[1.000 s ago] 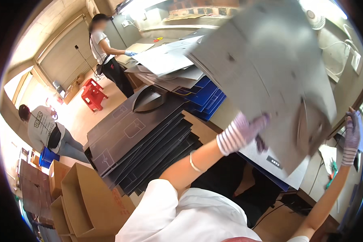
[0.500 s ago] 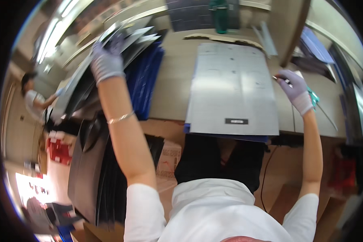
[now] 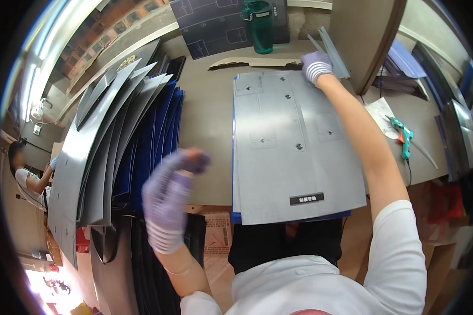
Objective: The person uses a hot glue gun to attach a grey fabric piece to a grey shirt-shaped template on a workbench. They repeatedly apply glue to the template and press the fabric into place, smoothing it with gloved hands. The person also handles a piece of cardboard, applying glue to it and placing it on the template.
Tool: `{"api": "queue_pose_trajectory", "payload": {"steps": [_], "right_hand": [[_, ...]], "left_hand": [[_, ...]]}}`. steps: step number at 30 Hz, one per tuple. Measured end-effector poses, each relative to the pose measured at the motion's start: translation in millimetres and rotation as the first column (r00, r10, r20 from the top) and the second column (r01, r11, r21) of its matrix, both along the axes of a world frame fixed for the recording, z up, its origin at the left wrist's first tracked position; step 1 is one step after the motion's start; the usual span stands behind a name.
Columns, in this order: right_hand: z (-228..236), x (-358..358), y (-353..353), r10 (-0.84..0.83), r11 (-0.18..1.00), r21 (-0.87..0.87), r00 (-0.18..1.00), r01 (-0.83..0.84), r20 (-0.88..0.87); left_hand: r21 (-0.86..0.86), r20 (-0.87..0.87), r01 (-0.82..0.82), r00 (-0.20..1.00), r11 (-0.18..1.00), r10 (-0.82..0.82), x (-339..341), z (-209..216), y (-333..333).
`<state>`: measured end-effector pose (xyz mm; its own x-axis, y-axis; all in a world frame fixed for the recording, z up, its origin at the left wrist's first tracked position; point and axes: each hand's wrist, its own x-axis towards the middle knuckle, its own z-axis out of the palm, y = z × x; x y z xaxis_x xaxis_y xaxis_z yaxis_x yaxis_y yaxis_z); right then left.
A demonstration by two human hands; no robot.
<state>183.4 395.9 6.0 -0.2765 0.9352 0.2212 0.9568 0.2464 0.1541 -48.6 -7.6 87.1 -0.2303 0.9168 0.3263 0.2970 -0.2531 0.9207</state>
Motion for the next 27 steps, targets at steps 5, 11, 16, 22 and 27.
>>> {"api": "queue_pose_trajectory", "payload": {"steps": [5, 11, 16, 22, 27], "right_hand": [[16, 42, -48, 0.367, 0.904, 0.306, 0.908, -0.298, -0.201], [12, 133, -204, 0.736, 0.671, 0.315, 0.656, -0.671, -0.169], [-13, 244, -258, 0.193, 0.970, 0.227, 0.829, -0.082, -0.525], [-28, 327, -203, -0.513, 0.858, -0.273, 0.732, 0.434, -0.449], [-26, 320, -201, -0.431, 0.898, -0.436, 0.072, -0.065, -0.899]], "left_hand": [[0.115, -0.461, -0.008, 0.885, 0.993, 0.060, 16, -29, 11], [0.154, -0.923, -0.043, 0.351, 0.987, 0.159, 70, -37, 57], [-0.107, -0.847, 0.100, 0.512, 0.989, -0.143, 69, -81, 56], [-0.084, -0.836, 0.130, 0.530, 0.988, -0.141, 91, -77, 56], [-0.107, -0.790, 0.065, 0.600, 0.992, -0.125, 89, -83, 30]]}}
